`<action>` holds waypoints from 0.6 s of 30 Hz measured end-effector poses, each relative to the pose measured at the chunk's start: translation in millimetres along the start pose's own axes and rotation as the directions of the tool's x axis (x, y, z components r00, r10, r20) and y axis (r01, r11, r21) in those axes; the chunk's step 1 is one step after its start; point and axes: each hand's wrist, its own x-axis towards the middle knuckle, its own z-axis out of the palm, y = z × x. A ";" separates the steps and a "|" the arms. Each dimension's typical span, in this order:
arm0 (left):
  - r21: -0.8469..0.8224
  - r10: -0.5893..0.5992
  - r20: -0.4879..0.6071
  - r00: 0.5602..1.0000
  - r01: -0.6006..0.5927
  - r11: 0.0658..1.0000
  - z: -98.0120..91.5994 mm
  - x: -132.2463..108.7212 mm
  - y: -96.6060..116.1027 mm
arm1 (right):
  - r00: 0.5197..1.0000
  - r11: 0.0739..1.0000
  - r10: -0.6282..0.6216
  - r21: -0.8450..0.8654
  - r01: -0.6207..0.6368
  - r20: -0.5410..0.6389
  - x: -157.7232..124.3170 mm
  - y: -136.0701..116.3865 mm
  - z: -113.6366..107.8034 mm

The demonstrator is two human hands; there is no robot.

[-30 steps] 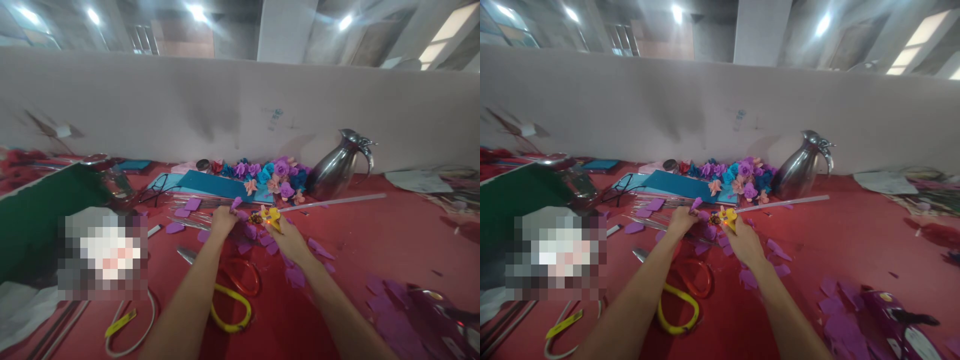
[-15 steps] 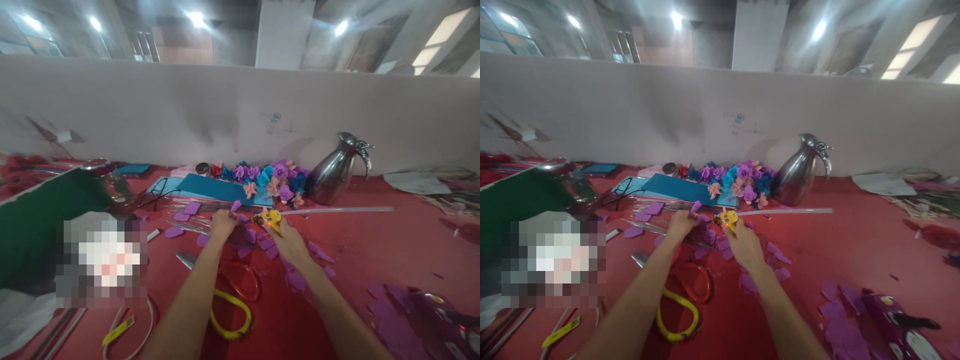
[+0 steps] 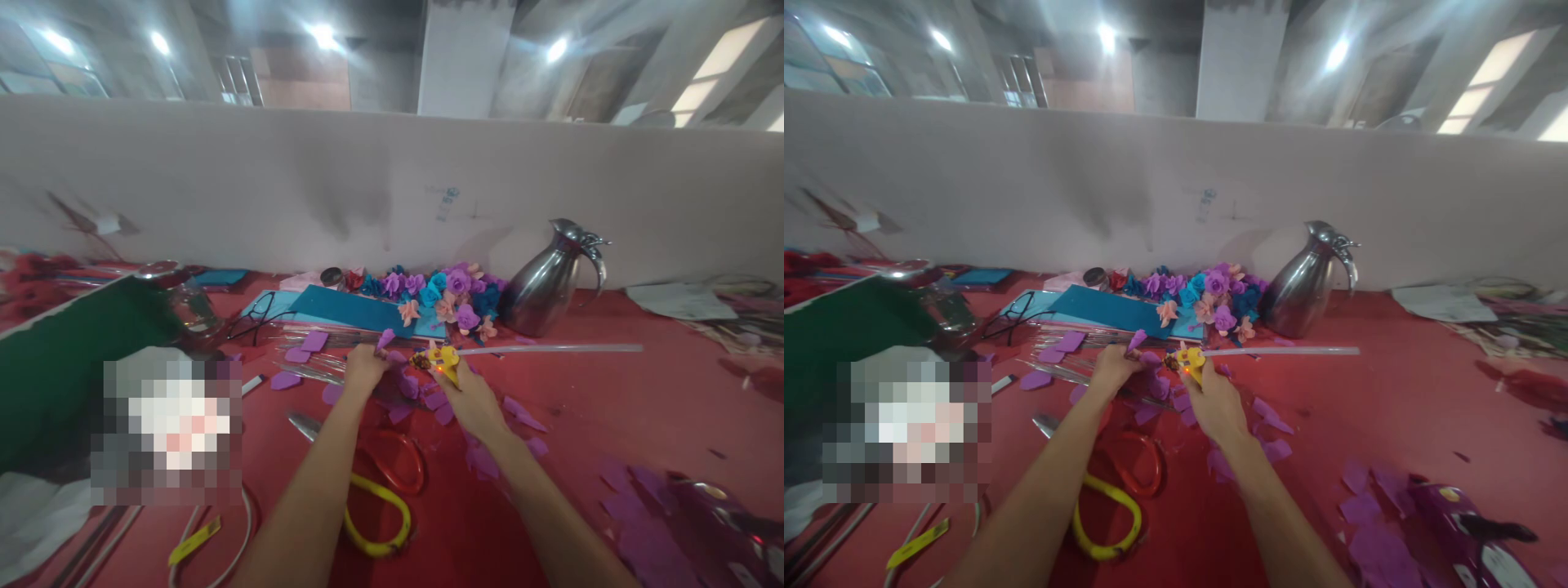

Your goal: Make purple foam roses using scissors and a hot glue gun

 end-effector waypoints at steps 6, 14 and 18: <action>0.024 0.050 -0.005 0.999 -0.050 0.998 0.1 1.2 -1.8 | 1.000 1.000 -0.014 -0.019 0.014 -0.008 1.7 3.0 0.5; 0.024 0.044 -0.008 0.999 -0.044 0.999 1.4 1.6 -2.0 | 0.998 0.997 0.013 0.078 -0.008 -0.058 0.5 5.1 -4.3; 0.031 0.022 -0.025 0.999 -0.021 0.999 2.1 1.9 -1.8 | 0.998 0.987 -0.034 0.158 0.043 -0.057 -1.8 5.6 -3.3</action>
